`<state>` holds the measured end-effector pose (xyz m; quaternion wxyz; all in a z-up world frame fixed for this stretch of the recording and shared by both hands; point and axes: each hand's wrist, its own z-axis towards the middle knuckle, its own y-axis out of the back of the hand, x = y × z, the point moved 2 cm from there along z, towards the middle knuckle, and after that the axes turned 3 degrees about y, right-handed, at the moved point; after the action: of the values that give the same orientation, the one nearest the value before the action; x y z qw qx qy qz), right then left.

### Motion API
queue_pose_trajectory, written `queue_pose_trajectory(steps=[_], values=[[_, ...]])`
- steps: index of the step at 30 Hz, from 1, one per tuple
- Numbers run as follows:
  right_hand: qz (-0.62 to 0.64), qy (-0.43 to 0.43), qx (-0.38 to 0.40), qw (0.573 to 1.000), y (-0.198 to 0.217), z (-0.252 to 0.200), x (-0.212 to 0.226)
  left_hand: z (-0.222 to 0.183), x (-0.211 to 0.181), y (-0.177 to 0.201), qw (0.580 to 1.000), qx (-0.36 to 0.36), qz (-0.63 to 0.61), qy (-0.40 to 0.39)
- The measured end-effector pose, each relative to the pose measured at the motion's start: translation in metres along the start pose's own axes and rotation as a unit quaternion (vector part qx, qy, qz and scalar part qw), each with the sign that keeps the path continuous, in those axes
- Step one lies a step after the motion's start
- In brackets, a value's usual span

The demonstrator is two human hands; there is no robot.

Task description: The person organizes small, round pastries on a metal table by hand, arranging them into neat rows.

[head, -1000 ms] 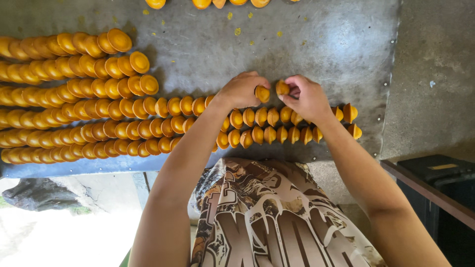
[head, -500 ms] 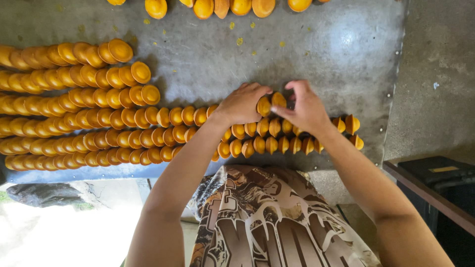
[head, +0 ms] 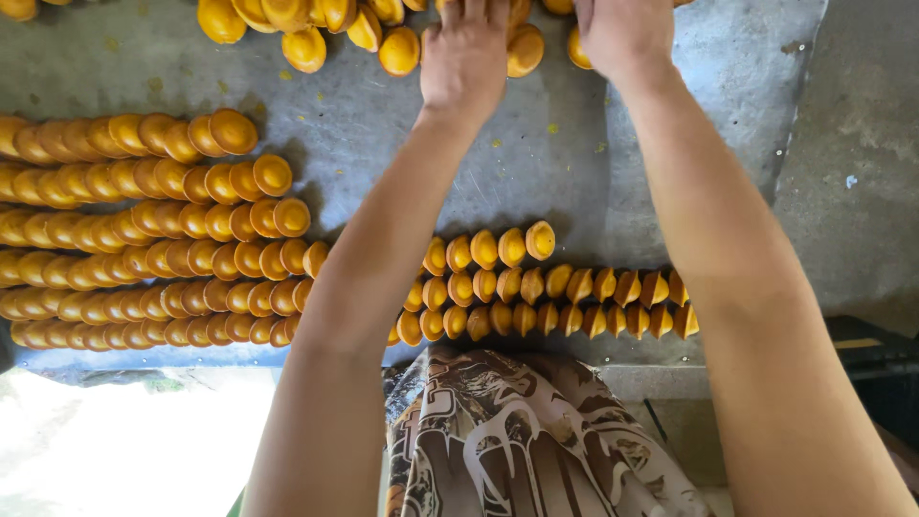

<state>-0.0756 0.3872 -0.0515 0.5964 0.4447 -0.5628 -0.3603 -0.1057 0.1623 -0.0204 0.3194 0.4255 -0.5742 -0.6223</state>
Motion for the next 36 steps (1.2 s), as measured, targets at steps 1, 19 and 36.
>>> queue_pose_trajectory(steps=[1,19,36], values=[[-0.001,-0.003,0.002,1.0,0.003,-0.01,0.013,-0.008,0.0,-0.001,1.0,0.002,-0.002,-0.001],[0.145,-0.038,-0.127,0.981,0.071,-0.223,0.078,-0.171,-0.105,0.043,0.903,0.224,-0.358,-0.085],[0.178,-0.125,-0.041,0.975,0.057,-0.273,0.109,-0.195,-0.108,0.029,0.912,0.268,-0.3,-0.079]])
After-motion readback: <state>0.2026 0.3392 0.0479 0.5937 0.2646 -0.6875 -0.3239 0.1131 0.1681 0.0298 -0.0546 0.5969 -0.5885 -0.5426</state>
